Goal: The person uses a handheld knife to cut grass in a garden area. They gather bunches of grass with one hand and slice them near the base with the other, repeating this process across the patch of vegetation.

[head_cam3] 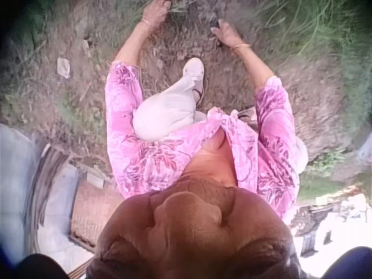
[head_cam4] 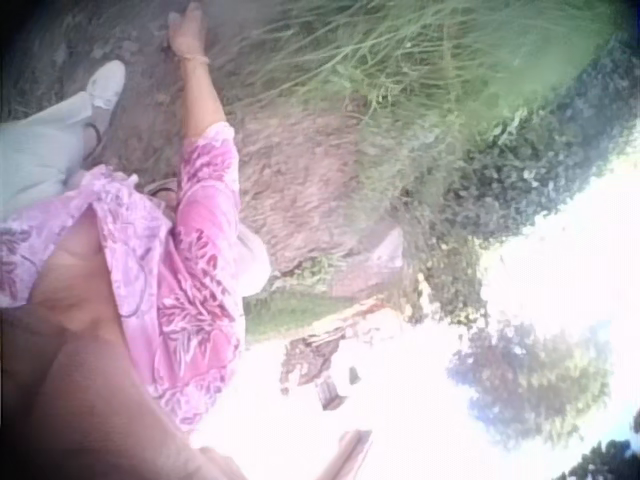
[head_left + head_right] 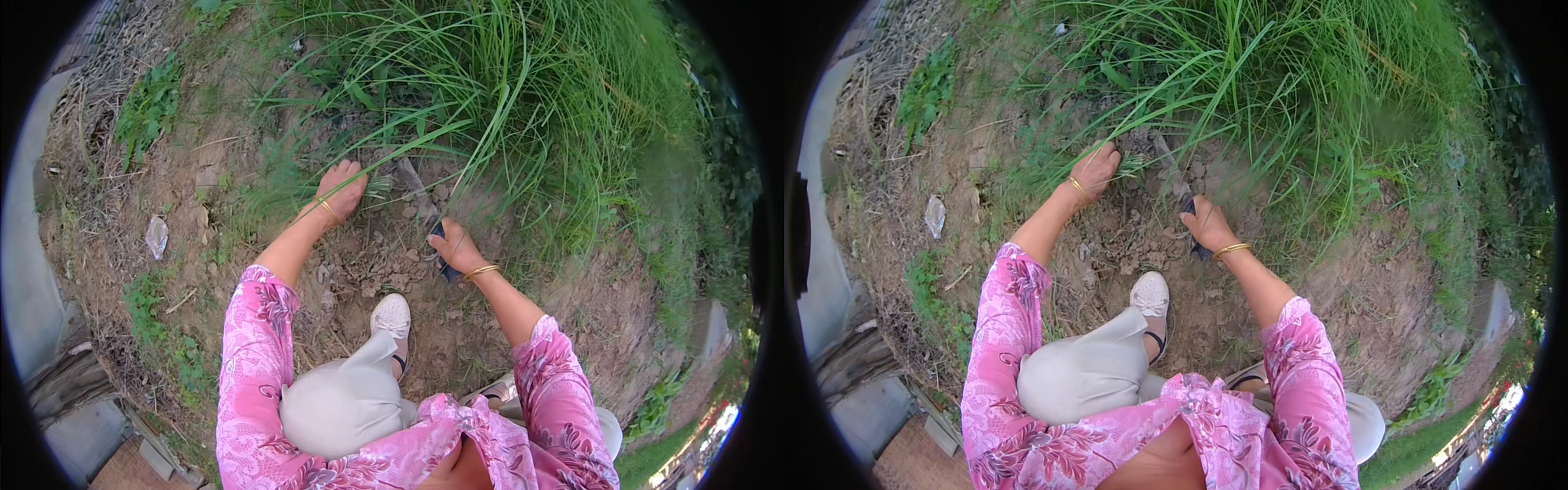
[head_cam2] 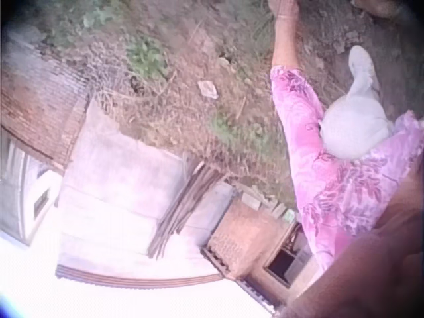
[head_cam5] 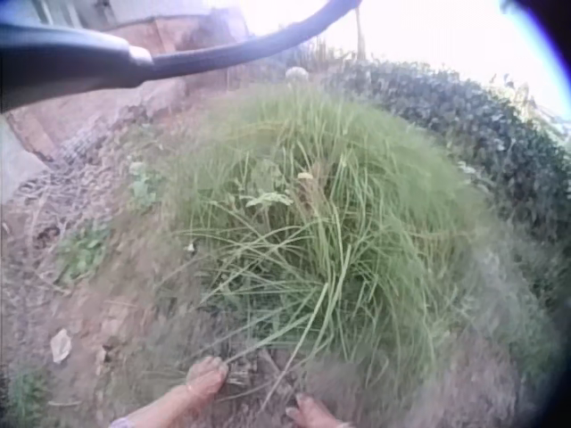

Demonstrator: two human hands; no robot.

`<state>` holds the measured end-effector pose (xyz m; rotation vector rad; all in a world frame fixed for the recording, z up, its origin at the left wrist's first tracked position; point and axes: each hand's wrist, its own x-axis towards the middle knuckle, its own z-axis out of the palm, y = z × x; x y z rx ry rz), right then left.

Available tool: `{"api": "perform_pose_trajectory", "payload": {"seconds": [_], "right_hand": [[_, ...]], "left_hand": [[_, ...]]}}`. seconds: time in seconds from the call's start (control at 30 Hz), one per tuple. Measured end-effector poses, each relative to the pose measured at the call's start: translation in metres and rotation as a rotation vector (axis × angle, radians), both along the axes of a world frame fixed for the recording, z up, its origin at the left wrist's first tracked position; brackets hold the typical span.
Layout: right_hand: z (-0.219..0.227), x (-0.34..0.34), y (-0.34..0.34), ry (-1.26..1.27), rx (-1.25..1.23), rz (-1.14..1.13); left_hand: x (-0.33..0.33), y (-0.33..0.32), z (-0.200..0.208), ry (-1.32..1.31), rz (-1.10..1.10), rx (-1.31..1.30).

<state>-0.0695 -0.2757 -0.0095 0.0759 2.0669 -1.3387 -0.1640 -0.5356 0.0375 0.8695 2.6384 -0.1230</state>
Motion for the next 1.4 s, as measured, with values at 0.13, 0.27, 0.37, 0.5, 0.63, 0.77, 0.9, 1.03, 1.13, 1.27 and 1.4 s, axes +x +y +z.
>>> {"api": "perform_pose_trajectory", "payload": {"seconds": [0.13, 0.27, 0.37, 0.5, 0.63, 0.77, 0.9, 1.03, 1.13, 1.27, 1.4], "right_hand": [[-0.035, 0.001, 0.007, -0.040, -0.018, -0.211], [-0.053, -0.018, 0.005, 0.027, 0.064, -0.200], [-0.030, -0.047, -0.009, 0.135, 0.189, -0.173], [-0.047, -0.076, -0.019, 0.148, 0.146, -0.146], [-0.058, -0.107, -0.047, 0.114, 0.195, -0.083], [-0.102, -0.106, -0.042, 0.347, 0.150, -0.005], [-0.054, -0.094, -0.072, 0.118, 0.074, -0.066], [-0.055, -0.059, -0.043, -0.048, 0.004, -0.022], [-0.032, -0.039, -0.031, -0.027, 0.009, 0.149], [-0.017, -0.053, -0.005, 0.081, 0.065, 0.114], [-0.050, -0.131, -0.010, 0.210, 0.273, 0.295]], "left_hand": [[-0.048, 0.050, -0.002, 0.063, -0.371, 0.058], [-0.095, 0.076, -0.028, -0.071, -0.187, -0.040], [-0.114, 0.073, -0.037, 0.005, -0.136, -0.144], [-0.118, 0.073, -0.044, -0.031, -0.042, -0.160], [-0.110, 0.053, -0.047, -0.069, 0.003, -0.166], [-0.105, 0.054, -0.055, -0.048, 0.074, -0.085], [-0.093, 0.050, -0.040, -0.097, 0.140, -0.010], [-0.074, 0.048, -0.032, -0.144, 0.168, 0.062], [-0.053, 0.005, -0.027, -0.105, 0.189, 0.129], [-0.027, -0.022, -0.045, -0.029, 0.233, 0.162], [-0.026, -0.024, -0.053, -0.031, 0.315, 0.231]]}}
